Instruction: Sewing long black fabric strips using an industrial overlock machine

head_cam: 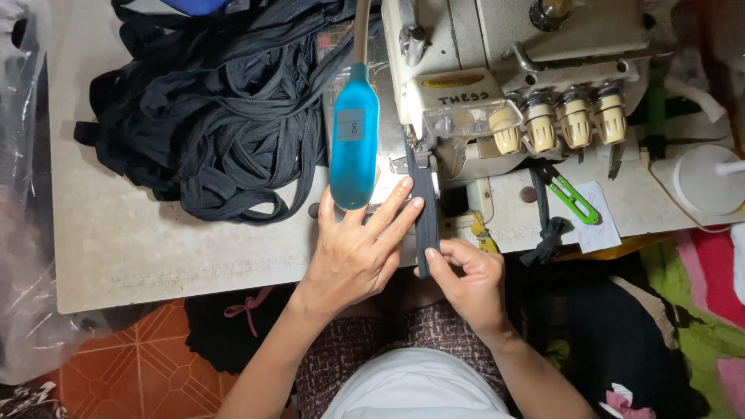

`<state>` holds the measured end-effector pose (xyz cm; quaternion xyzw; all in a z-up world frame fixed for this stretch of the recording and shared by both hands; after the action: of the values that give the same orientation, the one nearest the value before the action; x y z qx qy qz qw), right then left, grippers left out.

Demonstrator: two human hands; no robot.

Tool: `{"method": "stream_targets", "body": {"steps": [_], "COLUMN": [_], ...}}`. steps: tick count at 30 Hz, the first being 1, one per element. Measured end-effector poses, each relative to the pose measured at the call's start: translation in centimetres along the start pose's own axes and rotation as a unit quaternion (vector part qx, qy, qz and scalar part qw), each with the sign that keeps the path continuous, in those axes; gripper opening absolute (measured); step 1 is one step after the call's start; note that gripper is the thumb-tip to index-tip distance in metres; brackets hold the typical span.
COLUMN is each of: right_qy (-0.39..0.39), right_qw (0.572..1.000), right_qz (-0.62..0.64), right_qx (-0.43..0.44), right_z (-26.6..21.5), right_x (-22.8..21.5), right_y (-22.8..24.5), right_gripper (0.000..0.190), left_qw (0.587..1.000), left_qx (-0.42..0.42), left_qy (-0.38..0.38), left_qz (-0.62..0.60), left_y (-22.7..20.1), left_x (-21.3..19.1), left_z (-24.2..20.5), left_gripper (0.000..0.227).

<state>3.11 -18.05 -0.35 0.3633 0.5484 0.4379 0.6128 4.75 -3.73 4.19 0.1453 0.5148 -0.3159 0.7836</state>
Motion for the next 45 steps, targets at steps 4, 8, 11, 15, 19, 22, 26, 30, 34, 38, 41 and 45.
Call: {"method": "stream_targets", "body": {"steps": [4,8,11,15,19,22,26,30,34,38,41,45], "right_qy": [0.013,0.002,-0.005,-0.004,0.025,0.016,-0.011,-0.017,0.033,0.066,0.052,0.07], "right_qw": [0.999,0.997,0.99,0.992,0.949,0.948,0.939,0.934,0.954,0.981,0.981,0.988], "right_qz": [0.047,0.077,0.128,0.121,0.303,0.287,0.288,0.251,0.165,0.028,0.071,0.02], "right_qx": [0.024,0.019,0.051,0.046,0.082,0.139,0.187,0.255,0.247,0.18,0.174,0.136], "right_z": [1.5,2.6,3.1,2.6,-0.7,-4.3,-10.8,-16.3,-17.8,-17.6,-18.7,-18.5], "right_x": [0.6,0.9,1.3,1.6,3.1,3.1,3.3,3.4,3.0,2.5,2.7,2.0], "right_y": [0.1,-1.4,-2.8,-2.4,-3.4,-4.4,-8.9,-12.1,-10.8,-8.5,-9.5,-8.5], "right_gripper": [0.013,0.013,0.015,0.015,0.02,0.026,0.027,0.023,0.01,0.009,0.007,0.026], "left_qw": [1.0,1.0,1.0,0.999,0.998,0.998,0.983,0.906,0.681,0.465,0.463,0.477], "left_qx": [0.003,0.002,-0.011,-0.024,-0.046,-0.059,-0.12,-0.257,-0.49,-0.549,-0.55,-0.552], "left_qy": [0.002,-0.017,-0.017,-0.01,0.007,0.013,-0.093,-0.081,0.086,0.065,0.06,0.071], "left_qz": [0.007,-0.001,0.007,0.019,0.04,0.03,-0.103,-0.328,-0.538,-0.692,-0.692,-0.681], "left_y": [-0.1,-0.1,0.0,0.1,0.0,-0.6,-1.8,-4.0,-7.2,-10.9,-11.3,-11.4], "left_x": [-0.1,-0.4,-0.3,0.0,0.7,0.8,-1.0,1.7,9.0,13.3,12.4,11.2], "left_z": [0.1,0.2,0.4,0.6,0.5,-0.4,-4.1,-10.1,-16.9,-20.3,-19.6,-19.0], "left_gripper": [0.056,0.054,0.054,0.057,0.066,0.069,0.038,0.027,0.033,0.042,0.038,0.03]}}
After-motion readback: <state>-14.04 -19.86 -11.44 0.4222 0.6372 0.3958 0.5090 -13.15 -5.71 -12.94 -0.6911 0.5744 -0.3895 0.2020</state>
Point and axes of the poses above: each hand's wrist, its own z-axis towards the middle knuckle, its own x-axis out of the palm, y = z × x, the point moved 7 cm from there along z, towards the middle knuckle
